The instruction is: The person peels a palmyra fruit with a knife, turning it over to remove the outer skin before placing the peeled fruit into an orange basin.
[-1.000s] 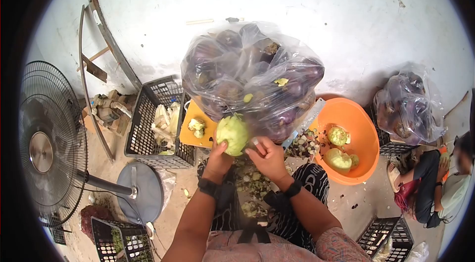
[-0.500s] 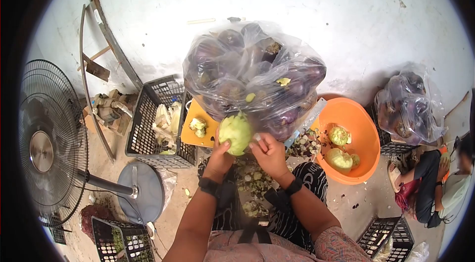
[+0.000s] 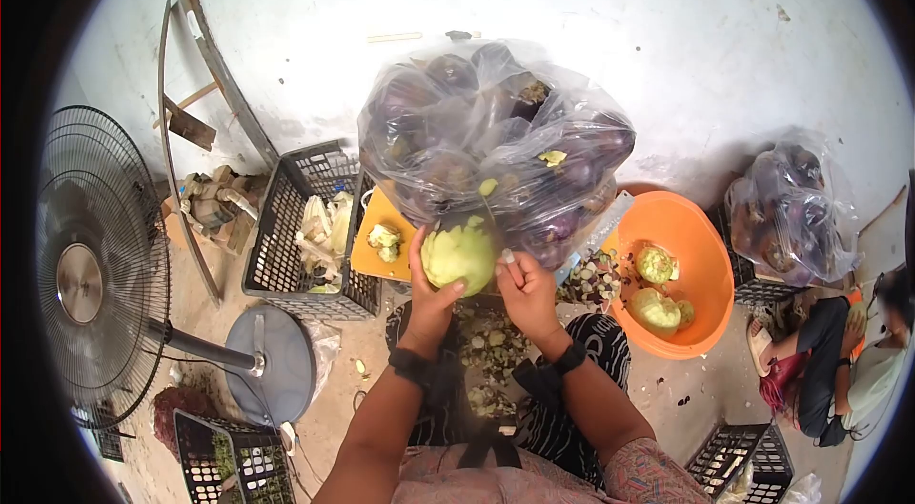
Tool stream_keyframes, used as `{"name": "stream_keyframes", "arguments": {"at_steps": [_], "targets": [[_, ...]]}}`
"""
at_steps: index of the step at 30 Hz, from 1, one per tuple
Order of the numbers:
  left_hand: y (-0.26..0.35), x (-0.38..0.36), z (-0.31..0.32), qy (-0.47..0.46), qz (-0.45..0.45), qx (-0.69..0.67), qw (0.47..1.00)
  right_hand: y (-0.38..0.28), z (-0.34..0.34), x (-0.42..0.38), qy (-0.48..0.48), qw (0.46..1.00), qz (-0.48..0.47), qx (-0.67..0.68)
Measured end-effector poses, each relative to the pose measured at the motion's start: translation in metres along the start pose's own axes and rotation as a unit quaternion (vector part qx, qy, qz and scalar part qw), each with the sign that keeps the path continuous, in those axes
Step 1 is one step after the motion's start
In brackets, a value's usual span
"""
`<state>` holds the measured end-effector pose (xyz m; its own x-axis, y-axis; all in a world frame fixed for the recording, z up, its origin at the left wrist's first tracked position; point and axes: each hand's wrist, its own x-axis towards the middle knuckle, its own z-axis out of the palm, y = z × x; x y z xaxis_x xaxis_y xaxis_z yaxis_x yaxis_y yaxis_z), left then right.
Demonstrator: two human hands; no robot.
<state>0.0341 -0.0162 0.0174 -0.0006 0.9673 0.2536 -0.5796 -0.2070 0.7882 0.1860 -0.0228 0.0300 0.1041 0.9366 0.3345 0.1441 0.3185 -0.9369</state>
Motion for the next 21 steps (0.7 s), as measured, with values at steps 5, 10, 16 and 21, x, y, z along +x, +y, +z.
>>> {"name": "stream_keyframes", "arguments": {"at_steps": [5,10,16,21], "targets": [[-0.007,0.002,-0.004,0.019,0.013,-0.019,1.000,0.010,0.003,0.002,0.026,0.998,-0.010,-0.048],[-0.015,0.007,-0.019,0.004,-0.053,0.047,0.998,0.034,0.003,0.006,0.040,0.994,-0.002,-0.099],[-0.009,0.005,-0.019,0.006,-0.073,0.037,0.997,0.026,0.005,0.004,0.041,0.991,0.005,-0.124],[0.001,0.002,-0.011,0.023,-0.047,-0.064,0.997,0.021,0.001,0.003,0.060,0.987,-0.056,-0.135]]}}
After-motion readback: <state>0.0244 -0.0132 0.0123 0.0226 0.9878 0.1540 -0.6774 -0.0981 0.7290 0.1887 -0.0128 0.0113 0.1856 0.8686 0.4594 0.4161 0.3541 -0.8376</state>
